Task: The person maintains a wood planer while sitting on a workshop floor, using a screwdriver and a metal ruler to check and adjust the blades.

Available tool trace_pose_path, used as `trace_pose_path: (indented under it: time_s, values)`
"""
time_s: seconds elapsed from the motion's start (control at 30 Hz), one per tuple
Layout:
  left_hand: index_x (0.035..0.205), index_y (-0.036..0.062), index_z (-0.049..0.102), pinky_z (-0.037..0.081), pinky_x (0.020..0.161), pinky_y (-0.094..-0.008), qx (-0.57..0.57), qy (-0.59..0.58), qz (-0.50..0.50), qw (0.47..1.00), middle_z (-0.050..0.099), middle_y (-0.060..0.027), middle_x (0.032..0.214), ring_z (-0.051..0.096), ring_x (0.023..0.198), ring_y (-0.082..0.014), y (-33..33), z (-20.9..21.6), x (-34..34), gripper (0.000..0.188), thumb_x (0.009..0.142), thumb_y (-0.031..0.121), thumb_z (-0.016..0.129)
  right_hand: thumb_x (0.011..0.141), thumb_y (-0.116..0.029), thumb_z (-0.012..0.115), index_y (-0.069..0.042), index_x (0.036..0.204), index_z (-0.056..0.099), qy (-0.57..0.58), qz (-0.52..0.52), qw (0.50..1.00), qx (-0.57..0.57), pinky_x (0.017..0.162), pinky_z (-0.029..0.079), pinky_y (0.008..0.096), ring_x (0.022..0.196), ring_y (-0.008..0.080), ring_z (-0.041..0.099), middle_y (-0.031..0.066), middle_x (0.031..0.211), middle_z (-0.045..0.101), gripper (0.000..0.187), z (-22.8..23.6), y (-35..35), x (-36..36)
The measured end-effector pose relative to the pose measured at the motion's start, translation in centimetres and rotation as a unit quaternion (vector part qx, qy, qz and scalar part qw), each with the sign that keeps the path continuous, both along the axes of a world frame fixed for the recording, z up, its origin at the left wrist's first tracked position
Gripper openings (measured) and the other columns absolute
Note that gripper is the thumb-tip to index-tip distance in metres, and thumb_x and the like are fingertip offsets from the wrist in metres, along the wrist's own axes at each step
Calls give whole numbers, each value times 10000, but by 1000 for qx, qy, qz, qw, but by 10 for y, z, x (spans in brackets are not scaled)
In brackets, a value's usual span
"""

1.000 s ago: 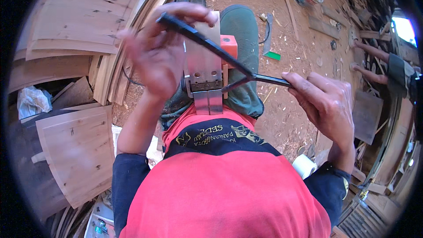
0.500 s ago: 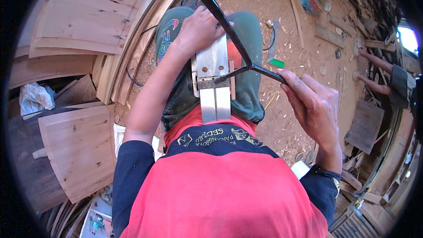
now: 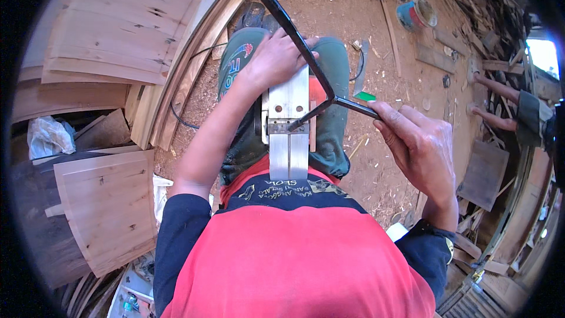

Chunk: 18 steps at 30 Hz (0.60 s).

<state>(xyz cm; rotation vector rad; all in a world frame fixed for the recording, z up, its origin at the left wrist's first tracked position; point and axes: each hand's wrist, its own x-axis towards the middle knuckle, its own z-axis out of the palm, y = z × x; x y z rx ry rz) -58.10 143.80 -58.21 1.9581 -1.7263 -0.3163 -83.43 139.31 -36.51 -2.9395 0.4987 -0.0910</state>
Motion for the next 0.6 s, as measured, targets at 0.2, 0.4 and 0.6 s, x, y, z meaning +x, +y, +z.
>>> trace_pose_path:
  time_s: [0.2,0.4,0.6]
  values:
    - [1513,295,529,124,1193,-692,28,-92,18,995,561,-21,1519,446,1445,-323,4,-5,6,507,1078,508,378,952,-182,708,-143,1243,717,30,2,999,-14,525,422,412,586,282,583,86,715,546,293,3,6,4]
    - [1452,167,599,377,1156,-468,-150,-66,38,986,618,-81,1454,534,1374,-320,15,-13,7,472,1064,417,498,951,-195,710,-170,1256,711,51,11,998,-38,506,405,410,576,273,574,71,708,528,306,7,12,8]
    - [1432,-41,533,549,989,-435,-285,591,-25,755,692,-239,1250,709,1096,-323,54,26,4,701,1095,546,346,954,-194,690,-132,1308,659,92,21,994,-45,473,446,400,572,256,612,67,744,569,361,11,28,4]
